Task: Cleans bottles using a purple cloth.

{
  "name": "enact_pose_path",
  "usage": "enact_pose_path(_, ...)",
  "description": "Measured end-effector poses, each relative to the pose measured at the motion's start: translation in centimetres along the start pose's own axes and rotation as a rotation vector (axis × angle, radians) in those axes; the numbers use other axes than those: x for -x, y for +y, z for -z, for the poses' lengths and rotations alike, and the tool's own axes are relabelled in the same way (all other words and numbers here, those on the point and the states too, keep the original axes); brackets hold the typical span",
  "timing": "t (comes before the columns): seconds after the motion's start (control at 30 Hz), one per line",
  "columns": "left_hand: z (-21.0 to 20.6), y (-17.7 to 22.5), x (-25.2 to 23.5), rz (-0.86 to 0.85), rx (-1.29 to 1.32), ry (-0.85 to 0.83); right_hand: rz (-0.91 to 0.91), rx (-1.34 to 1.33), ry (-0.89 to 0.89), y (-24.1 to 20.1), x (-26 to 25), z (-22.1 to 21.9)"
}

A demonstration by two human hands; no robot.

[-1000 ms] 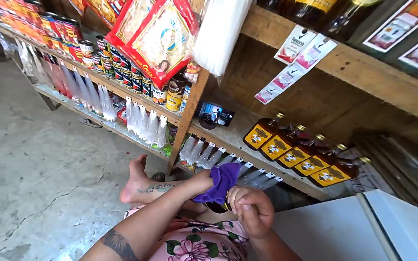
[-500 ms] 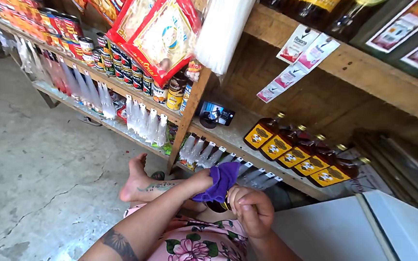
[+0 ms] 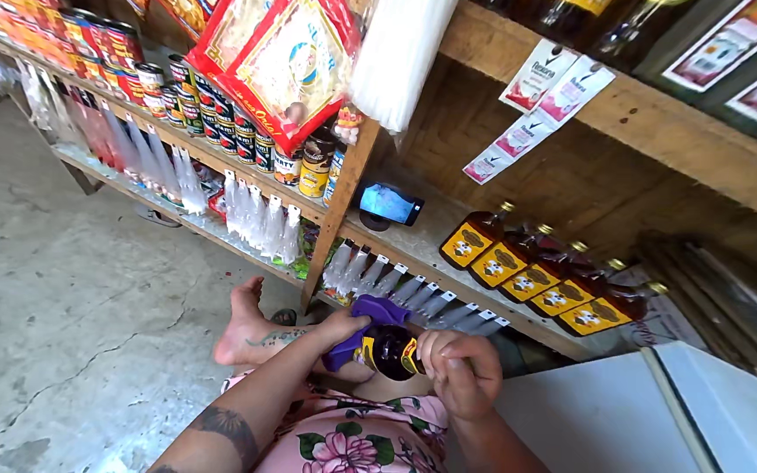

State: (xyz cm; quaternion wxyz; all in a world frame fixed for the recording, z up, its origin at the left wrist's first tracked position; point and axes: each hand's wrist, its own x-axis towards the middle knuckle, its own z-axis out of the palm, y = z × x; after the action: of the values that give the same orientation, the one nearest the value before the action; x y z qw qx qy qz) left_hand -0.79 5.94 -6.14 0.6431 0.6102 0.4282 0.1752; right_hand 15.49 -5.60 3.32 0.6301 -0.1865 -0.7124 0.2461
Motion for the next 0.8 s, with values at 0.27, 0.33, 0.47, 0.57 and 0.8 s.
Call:
enact_pose_path(0.27,2.0,-3.6,-1.4,-0.014,-0.345,0.073,-0.007,-0.029,0.057,0.7,-0.7,1.1)
enact_pose_path(0.33,1.9,-3.6,-1.2,-0.011,-0.355,0.083,-0.017,-0.043,0.072,0.7,-0.8,1.3)
enact_pose_path(0.47,2.0,-4.0,-1.5,-0.017,-0.359,0.097,-0.023,-0.057,0.086,0.8,-0.9,1.5)
enact_pose_path(0.57,2.0,-3.9,-1.6,-0.006,-0.366,0.089,-0.020,-0.066,0.093,0.8,-0.9,1.6)
enact_pose_path(0.8,1.9,-4.0,-1.5,-0.012,-0.364,0.091,-0.015,-0.084,0.109,0.9,-0.8,1.7)
